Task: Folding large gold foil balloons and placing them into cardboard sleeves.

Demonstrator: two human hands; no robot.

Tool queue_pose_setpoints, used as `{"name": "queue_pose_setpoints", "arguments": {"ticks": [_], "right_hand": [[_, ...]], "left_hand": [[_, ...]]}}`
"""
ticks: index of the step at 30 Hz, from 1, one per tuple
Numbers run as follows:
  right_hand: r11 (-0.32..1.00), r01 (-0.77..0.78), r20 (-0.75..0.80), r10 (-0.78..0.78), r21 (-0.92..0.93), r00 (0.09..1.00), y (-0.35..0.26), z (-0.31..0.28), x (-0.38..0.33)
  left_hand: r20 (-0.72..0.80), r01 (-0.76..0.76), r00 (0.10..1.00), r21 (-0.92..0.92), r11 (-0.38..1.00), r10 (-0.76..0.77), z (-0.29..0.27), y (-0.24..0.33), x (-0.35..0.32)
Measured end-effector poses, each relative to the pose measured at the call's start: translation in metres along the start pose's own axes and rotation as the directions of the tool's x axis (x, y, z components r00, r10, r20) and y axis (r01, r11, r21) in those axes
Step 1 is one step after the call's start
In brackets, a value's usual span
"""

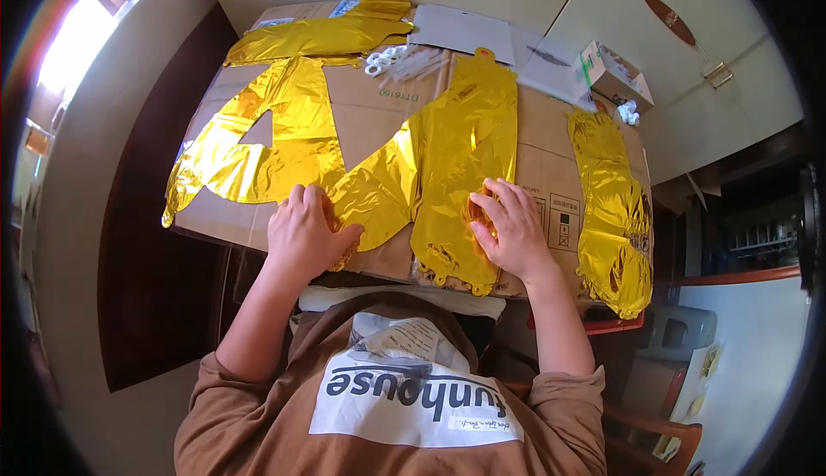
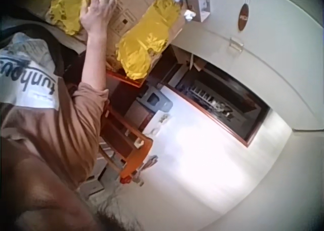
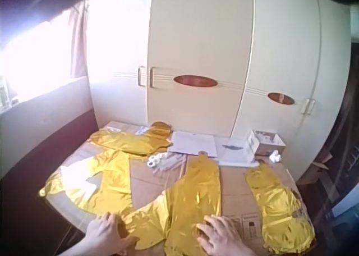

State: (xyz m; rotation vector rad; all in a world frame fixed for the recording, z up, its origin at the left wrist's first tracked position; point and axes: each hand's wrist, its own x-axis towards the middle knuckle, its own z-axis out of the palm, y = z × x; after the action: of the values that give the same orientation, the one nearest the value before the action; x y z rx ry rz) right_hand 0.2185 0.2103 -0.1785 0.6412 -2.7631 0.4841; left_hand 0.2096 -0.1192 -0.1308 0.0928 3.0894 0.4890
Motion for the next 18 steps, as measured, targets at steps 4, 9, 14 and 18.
{"name": "queue_pose_setpoints", "arguments": {"ticks": [4,9,14,18], "right_hand": [[1.000,-0.003,0.006,0.003,0.000,1.000,0.002,-0.002,-0.001],[1.000,-0.017,-0.013,0.017,-0.013,1.000,-0.001,0.000,0.001],[0.999,-0.032,0.002,0.032,0.028,0.999,-0.002,-0.003,0.001],[0.999,-0.024,0.029,0.025,-0.044,0.999,0.002,-0.001,-0.002]], "left_hand": [[0.113,-0.043,0.992,-0.123,0.991,0.058,0.003,-0.002,0.009],[0.105,-0.051,0.986,-0.555,0.830,0.130,-0.018,0.032,0.008],[0.151,-0.483,0.553,-0.743,0.463,0.819,-0.010,0.081,0.014],[0.343,-0.025,0.663,-0.878,0.478,0.665,0.019,0.068,0.063]]}}
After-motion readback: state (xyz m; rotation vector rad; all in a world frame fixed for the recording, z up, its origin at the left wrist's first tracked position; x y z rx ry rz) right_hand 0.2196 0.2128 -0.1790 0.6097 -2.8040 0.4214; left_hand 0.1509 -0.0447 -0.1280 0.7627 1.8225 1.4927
